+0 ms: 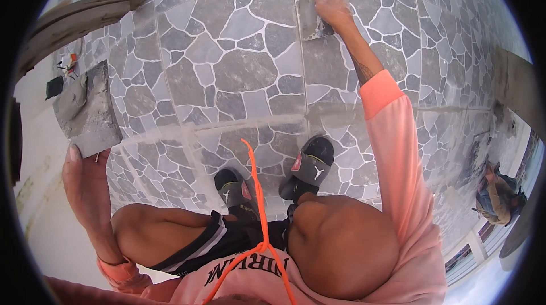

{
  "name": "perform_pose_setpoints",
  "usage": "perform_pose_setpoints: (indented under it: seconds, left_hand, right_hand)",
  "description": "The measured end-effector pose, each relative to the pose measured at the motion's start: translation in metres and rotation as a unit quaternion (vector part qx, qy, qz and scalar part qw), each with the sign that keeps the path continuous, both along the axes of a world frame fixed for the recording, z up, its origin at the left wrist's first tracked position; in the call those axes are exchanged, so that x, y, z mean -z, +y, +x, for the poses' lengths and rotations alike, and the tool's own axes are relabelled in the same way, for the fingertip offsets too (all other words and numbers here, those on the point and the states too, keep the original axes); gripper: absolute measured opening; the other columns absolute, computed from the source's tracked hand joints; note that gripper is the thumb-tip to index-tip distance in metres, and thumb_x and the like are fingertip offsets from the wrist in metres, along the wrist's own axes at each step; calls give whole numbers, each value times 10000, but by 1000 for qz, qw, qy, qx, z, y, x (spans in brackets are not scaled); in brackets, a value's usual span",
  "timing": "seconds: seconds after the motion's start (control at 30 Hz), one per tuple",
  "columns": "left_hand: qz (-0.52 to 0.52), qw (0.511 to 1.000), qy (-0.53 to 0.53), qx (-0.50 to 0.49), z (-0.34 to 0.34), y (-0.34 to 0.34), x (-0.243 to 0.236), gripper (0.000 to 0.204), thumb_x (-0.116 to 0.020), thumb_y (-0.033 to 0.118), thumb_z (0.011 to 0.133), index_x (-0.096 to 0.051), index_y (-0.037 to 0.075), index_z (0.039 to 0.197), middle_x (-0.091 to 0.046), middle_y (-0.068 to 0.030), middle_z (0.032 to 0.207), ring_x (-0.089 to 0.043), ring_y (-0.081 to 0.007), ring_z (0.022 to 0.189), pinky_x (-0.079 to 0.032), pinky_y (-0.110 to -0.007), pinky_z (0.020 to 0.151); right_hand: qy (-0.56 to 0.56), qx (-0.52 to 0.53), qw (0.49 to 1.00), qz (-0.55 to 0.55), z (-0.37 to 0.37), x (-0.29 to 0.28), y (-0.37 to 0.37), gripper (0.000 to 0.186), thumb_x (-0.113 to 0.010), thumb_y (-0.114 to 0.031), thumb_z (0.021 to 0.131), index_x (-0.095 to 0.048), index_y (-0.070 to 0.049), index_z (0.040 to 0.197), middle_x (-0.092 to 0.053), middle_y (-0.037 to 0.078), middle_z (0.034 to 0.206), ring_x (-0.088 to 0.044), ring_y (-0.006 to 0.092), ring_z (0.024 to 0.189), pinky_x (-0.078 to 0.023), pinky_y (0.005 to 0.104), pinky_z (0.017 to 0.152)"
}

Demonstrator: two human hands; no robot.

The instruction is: The person applies grout to the spaces between floor tiles using two metal spatulas to spread and smooth the material.

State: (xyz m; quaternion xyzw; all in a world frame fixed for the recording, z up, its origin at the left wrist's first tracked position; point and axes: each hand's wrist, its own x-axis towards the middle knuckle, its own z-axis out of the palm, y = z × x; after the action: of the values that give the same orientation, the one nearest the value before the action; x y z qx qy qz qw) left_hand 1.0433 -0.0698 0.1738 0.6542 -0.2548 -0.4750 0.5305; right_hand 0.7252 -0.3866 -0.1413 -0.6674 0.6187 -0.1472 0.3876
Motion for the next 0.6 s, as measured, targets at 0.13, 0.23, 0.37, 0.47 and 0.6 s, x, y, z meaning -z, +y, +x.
perform_pose_setpoints:
  seconds: [0.13, 0.23, 0.37, 0.47, 0.6]
  left_hand:
    - [1, 1000, -6, -6, 7, 4, 6, 439, -456, 232, 1009, -473, -79, 1319, -528, -158, 1344, -510, -241, 1238, -377, -429, 1047]
    - [13, 1000, -2, -27, 11, 9, 2, 435, -458, 230, 1009, -475, -74, 1320, -536, -156, 1333, -507, -242, 1239, -371, -432, 1049]
    - [28, 999, -30, -31, 10, 11, 0, 452, -467, 238, 1007, -464, -76, 1332, -530, -157, 1339, -498, -252, 1249, -359, -440, 1056]
    - [31, 998, -45, -43, 8, 15, -5, 470, -470, 250, 1006, -455, -84, 1337, -522, -165, 1346, -493, -258, 1255, -356, -444, 1058]
    - [28, 997, -21, -61, 9, 18, 2, 488, -469, 259, 1008, -444, -102, 1335, -515, -183, 1349, -495, -268, 1255, -354, -446, 1062]
  right_hand:
    - [133, -65, 986, -72, 26, -3, -2, 405, -605, -279, 883, -578, 83, 1062, -665, 237, 972, -654, 323, 883, -490, 399, 797]
    - [7, -190, 982, 1, 10, -36, -5, 318, -599, -193, 855, -583, 55, 1053, -650, 253, 980, -623, 376, 871, -476, 446, 810]
    - [233, -567, 790, 5, 20, -52, 7, 221, -616, -121, 804, -625, -18, 1000, -660, 208, 984, -626, 402, 869, -491, 481, 772]
    - [282, -380, 867, -158, 41, -27, -51, 242, -621, -105, 797, -643, -18, 1022, -661, 233, 976, -649, 389, 862, -515, 468, 788]
    - [275, -365, 870, -187, 44, -35, -91, 314, -615, -133, 804, -652, -9, 1091, -676, 236, 971, -680, 346, 818, -543, 427, 782]
